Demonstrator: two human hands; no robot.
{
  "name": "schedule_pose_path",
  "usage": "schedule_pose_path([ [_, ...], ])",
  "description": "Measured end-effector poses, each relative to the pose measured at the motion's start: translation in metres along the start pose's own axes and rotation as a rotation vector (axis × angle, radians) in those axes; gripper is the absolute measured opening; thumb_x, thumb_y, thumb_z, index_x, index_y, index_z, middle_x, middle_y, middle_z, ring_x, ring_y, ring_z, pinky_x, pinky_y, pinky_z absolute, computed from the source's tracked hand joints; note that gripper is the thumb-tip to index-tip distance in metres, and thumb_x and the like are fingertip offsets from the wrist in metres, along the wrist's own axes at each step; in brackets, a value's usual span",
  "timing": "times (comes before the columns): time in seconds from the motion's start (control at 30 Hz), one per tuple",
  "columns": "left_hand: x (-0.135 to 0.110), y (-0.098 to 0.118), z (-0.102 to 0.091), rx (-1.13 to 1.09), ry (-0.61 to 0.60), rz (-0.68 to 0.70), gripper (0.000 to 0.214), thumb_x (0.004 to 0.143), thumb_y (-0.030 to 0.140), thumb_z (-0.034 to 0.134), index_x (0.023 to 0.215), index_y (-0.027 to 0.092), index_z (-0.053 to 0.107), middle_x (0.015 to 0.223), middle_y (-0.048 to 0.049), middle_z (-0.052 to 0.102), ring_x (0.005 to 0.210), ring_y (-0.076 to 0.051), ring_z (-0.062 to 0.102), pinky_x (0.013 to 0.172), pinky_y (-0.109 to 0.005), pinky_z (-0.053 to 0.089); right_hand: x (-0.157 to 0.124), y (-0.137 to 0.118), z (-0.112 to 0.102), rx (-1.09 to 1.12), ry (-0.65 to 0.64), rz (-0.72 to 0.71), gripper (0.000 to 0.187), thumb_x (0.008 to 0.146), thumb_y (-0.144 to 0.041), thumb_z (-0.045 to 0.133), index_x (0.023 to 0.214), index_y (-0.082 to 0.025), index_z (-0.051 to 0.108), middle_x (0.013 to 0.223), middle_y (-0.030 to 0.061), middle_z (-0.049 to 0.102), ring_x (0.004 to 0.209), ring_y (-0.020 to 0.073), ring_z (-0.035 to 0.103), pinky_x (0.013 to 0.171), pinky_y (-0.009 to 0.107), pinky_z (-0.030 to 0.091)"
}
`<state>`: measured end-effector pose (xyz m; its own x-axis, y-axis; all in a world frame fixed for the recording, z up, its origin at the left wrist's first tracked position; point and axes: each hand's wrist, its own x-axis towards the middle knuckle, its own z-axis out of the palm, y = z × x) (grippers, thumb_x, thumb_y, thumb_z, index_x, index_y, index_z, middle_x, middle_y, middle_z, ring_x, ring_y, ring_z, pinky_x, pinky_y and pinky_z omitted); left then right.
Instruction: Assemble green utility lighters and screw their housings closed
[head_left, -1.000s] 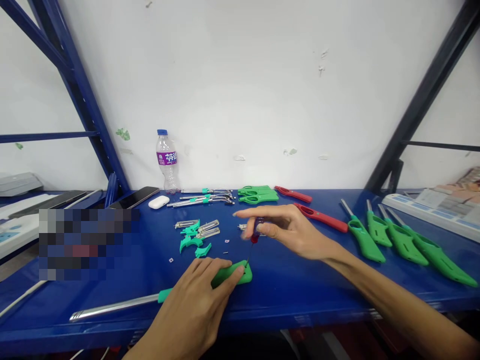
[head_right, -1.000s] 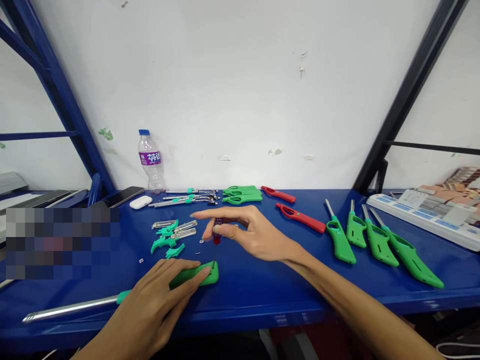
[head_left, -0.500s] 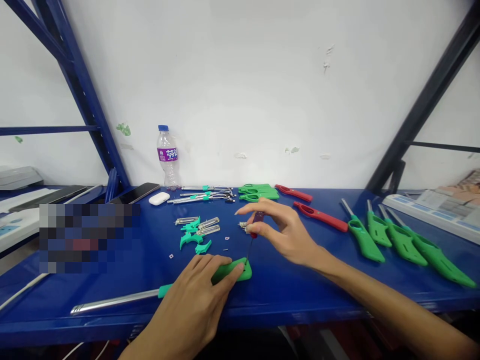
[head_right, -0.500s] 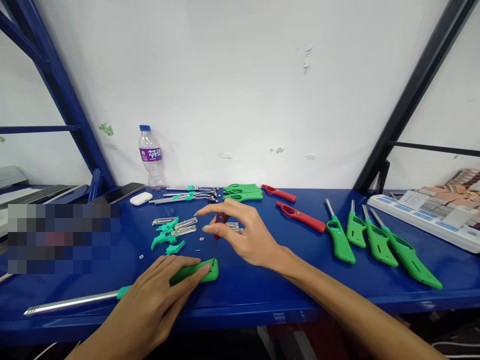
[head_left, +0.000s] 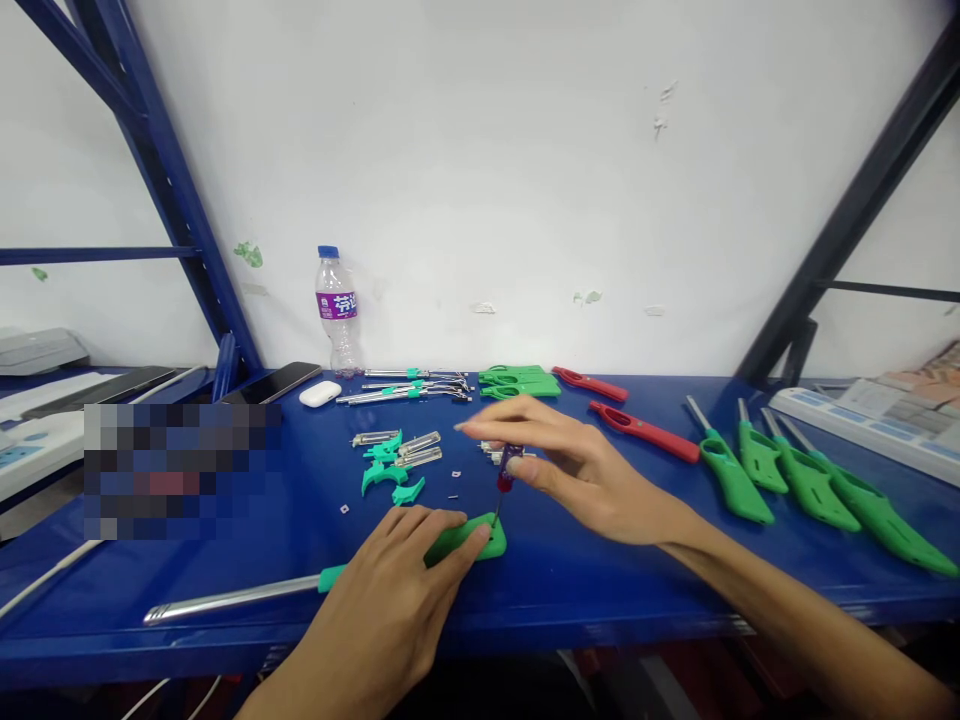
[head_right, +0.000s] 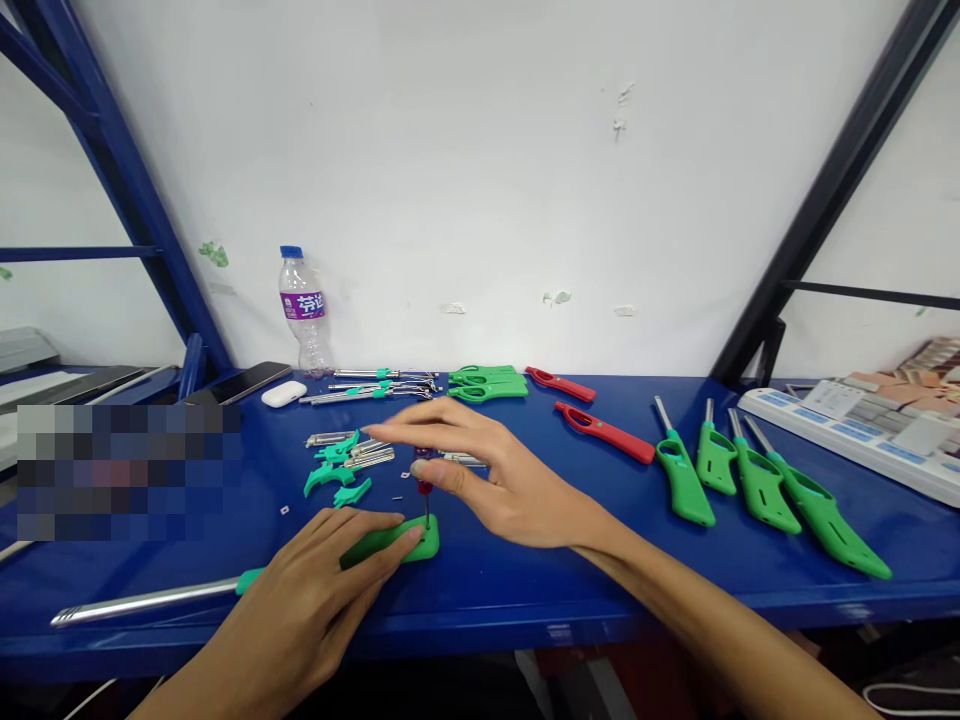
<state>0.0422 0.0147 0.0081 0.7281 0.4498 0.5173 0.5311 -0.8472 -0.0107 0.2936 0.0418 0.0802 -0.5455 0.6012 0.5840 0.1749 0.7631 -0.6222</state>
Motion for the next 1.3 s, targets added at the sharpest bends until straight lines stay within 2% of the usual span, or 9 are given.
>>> schedule_pose_path([
  [0.13, -0.001, -0.001, 0.002, -0.006, -0.002, -0.014, 0.044, 0.107, 0.005, 0.043, 0.144, 0.022, 0.058, 0.123, -0.0106, 0.070, 0.104, -0.028, 0.069, 0.089, -0.047, 0.061, 0.000, 0.002, 0.004, 0.011, 0.079, -0.025, 0.028, 0.107, -0.021, 0.064, 0.128, -0.030, 0.079, 0.094, 0.0022, 0.077, 0.086, 0.0176, 0.068, 0.078, 0.034, 0.059],
  [0.23, -0.002, -0.001, 0.004, -0.015, -0.009, -0.028, 0.048, 0.107, 0.005, 0.044, 0.149, 0.023, 0.056, 0.122, -0.0101, 0.070, 0.103, -0.027, 0.069, 0.089, -0.048, 0.061, 0.001, 0.004, 0.007, -0.025, 0.132, -0.033, 0.027, 0.105, -0.020, 0.067, 0.127, -0.030, 0.080, 0.093, 0.0015, 0.076, 0.083, 0.0173, 0.067, 0.081, 0.036, 0.059],
  [0.43, -0.003, -0.004, 0.005, -0.045, 0.015, -0.027, 0.046, 0.108, 0.007, 0.045, 0.148, 0.025, 0.060, 0.126, -0.0096, 0.070, 0.108, -0.026, 0.069, 0.092, -0.045, 0.061, 0.000, -0.005, -0.013, -0.090, 0.257, -0.009, 0.017, 0.104, -0.029, 0.072, 0.117, -0.029, 0.082, 0.097, 0.0036, 0.079, 0.086, 0.0193, 0.075, 0.078, 0.036, 0.064],
  [0.53, -0.005, -0.008, 0.008, -0.069, 0.035, -0.022, 0.047, 0.108, 0.007, 0.045, 0.146, 0.028, 0.062, 0.127, -0.0086, 0.070, 0.108, -0.025, 0.069, 0.091, -0.041, 0.061, -0.018, -0.008, -0.019, -0.199, 0.408, -0.024, 0.013, 0.103, -0.024, 0.072, 0.110, -0.029, 0.082, 0.101, 0.0041, 0.081, 0.094, 0.0214, 0.078, 0.084, 0.038, 0.065],
  [0.6, -0.007, -0.010, 0.012, -0.095, 0.062, -0.020, 0.049, 0.107, 0.006, 0.045, 0.144, 0.031, 0.064, 0.126, -0.0078, 0.070, 0.105, -0.024, 0.069, 0.087, -0.039, 0.061, -0.038, -0.005, -0.013, -0.297, 0.440, -0.046, 0.016, 0.101, -0.016, 0.074, 0.104, -0.030, 0.082, 0.103, 0.0035, 0.082, 0.102, 0.0229, 0.079, 0.091, 0.040, 0.065],
  [0.8, -0.009, -0.008, 0.016, -0.138, 0.128, -0.098, 0.046, 0.111, 0.015, 0.050, 0.154, 0.032, 0.055, 0.124, -0.0067, 0.070, 0.106, -0.024, 0.068, 0.093, -0.040, 0.060, -0.086, 0.012, 0.023, -0.522, 0.224, -0.041, 0.028, 0.104, -0.010, 0.062, 0.118, -0.027, 0.081, 0.122, 0.0069, 0.082, 0.113, 0.0246, 0.079, 0.099, 0.038, 0.066],
  [1.0, -0.009, -0.005, 0.017, -0.076, 0.232, -0.080, 0.039, 0.112, 0.016, 0.051, 0.149, 0.026, 0.057, 0.122, -0.0081, 0.070, 0.106, -0.024, 0.069, 0.093, -0.042, 0.061, -0.090, 0.013, 0.030, -0.608, 0.045, 0.094, 0.027, 0.108, -0.015, 0.055, 0.117, -0.028, 0.077, 0.134, 0.0074, 0.076, 0.124, 0.0258, 0.075, 0.105, 0.039, 0.063],
  [1.13, -0.008, -0.001, 0.017, -0.041, 0.294, -0.096, 0.035, 0.112, 0.016, 0.050, 0.146, 0.023, 0.058, 0.115, -0.0075, 0.071, 0.101, -0.022, 0.071, 0.087, -0.037, 0.063, -0.092, 0.012, 0.029, -0.641, -0.054, 0.256, 0.025, 0.111, -0.026, 0.053, 0.123, -0.031, 0.075, 0.145, 0.0065, 0.070, 0.135, 0.0280, 0.067, 0.114, 0.046, 0.058],
  [1.3, -0.011, 0.002, 0.013, -0.004, 0.361, -0.140, 0.032, 0.113, 0.017, 0.049, 0.142, 0.022, 0.060, 0.110, -0.0070, 0.070, 0.094, -0.020, 0.073, 0.082, -0.035, 0.064, -0.093, 0.001, 0.032, -0.685, -0.036, 0.255, 0.025, 0.111, -0.034, 0.055, 0.131, -0.032, 0.071, 0.149, 0.0054, 0.068, 0.142, 0.0297, 0.061, 0.119, 0.053, 0.051],
])
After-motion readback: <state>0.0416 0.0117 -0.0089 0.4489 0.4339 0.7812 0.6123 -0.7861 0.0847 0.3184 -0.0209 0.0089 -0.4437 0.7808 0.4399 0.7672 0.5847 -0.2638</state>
